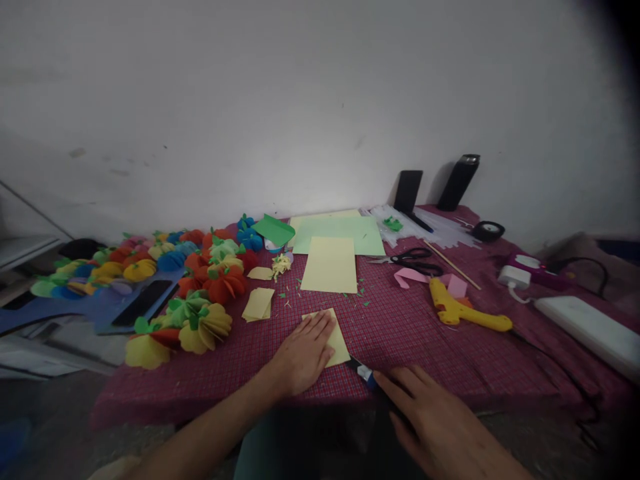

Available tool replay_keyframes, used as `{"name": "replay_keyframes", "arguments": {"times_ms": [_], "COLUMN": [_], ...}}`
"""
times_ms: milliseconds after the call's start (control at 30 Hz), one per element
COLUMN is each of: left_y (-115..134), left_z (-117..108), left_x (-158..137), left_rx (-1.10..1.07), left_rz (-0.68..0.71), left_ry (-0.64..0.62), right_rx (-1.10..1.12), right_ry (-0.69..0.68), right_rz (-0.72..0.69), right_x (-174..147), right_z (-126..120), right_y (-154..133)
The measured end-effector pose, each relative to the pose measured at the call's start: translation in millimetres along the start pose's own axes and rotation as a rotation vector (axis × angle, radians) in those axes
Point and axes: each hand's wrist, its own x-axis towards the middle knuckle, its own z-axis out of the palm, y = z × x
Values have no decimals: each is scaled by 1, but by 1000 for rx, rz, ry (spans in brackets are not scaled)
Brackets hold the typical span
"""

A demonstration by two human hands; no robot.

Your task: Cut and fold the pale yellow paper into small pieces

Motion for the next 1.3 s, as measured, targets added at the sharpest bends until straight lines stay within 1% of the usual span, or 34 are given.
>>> {"name": "replay_keyframes", "arguments": {"times_ms": [200, 367, 533, 733, 867, 1033, 1167, 1300], "left_y": [1, 1, 1, 0, 0, 0, 0, 1], "left_z": [-2, -2, -2, 0, 0, 0, -1, -1], "left_x": [0, 0, -1, -1, 0, -1, -1, -1], "left_rx": [-5, -7, 8, 36, 34, 34, 36, 39], "left_rz": [-13, -23, -28, -27, -24, -25, -26, -31], "left_ry": [-3, -8, -18, -16, -22, -14, -18, -21], "right_rx": [-20, -4, -22, -25, -30, -31, -44, -47], "right_ry": [4, -24, -16, -30, -29, -41, -21, -8], "right_rz": [-11, -18, -5, 25, 11, 5, 1, -3], "right_x": [1, 10, 19, 13, 11, 22, 33, 34], "right_z": [-1, 0, 2, 2, 2, 1, 4, 5], "right_y": [-1, -5, -7, 2, 6, 2, -1, 2]}}
